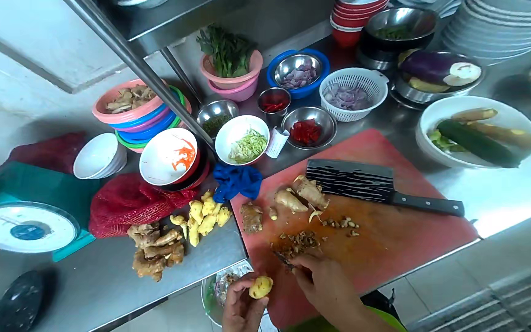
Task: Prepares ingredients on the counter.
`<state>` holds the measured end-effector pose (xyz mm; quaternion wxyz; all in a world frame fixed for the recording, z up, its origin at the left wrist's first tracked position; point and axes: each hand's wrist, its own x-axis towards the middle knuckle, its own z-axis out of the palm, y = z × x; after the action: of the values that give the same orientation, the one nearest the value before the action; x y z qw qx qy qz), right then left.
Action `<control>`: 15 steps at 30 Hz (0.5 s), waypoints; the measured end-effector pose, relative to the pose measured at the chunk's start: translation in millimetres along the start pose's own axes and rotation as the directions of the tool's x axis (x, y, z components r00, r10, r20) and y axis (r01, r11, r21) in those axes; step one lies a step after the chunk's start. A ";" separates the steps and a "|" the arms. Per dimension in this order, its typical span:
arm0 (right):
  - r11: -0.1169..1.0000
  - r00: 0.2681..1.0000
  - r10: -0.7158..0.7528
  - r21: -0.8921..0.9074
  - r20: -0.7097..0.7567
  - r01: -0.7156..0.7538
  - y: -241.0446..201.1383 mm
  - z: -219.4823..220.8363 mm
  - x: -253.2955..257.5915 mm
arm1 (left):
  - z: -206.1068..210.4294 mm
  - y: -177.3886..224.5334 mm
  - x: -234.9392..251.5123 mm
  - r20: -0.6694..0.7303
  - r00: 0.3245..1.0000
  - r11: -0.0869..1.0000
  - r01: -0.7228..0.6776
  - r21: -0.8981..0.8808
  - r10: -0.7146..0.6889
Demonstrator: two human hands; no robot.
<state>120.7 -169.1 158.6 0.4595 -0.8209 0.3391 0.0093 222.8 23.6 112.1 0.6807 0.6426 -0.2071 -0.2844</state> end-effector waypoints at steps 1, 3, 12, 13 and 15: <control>1.000 1.000 -0.008 0.006 -0.008 0.008 1.3 0.7 -0.3 | 1.9 -2.1 0.3 -0.018 0.999 0.997 -0.041 0.063 0.042; 1.000 1.000 -0.004 0.009 0.027 0.004 3.0 1.0 -1.6 | 5.1 -9.8 0.9 -0.052 0.987 0.959 -0.132 0.250 0.149; 0.991 0.998 -0.070 -0.112 -0.009 0.069 4.8 9.6 -15.4 | 17.6 -3.1 8.1 -0.273 0.953 0.961 -0.054 0.271 0.130; 0.976 0.983 -0.164 -0.161 -0.080 0.150 9.2 14.4 -17.7 | 18.7 5.1 12.8 -0.322 0.945 0.982 -0.002 0.189 0.064; 0.912 0.918 -0.364 -0.262 -0.157 0.317 20.0 25.5 -20.1 | 16.9 19.6 22.2 -0.376 0.926 0.993 0.073 0.097 -0.032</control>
<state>101.4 -145.7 135.5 0.3185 -0.9120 0.2313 -0.1153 231.0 -3.4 131.2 0.6636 0.7265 -0.0716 -0.1631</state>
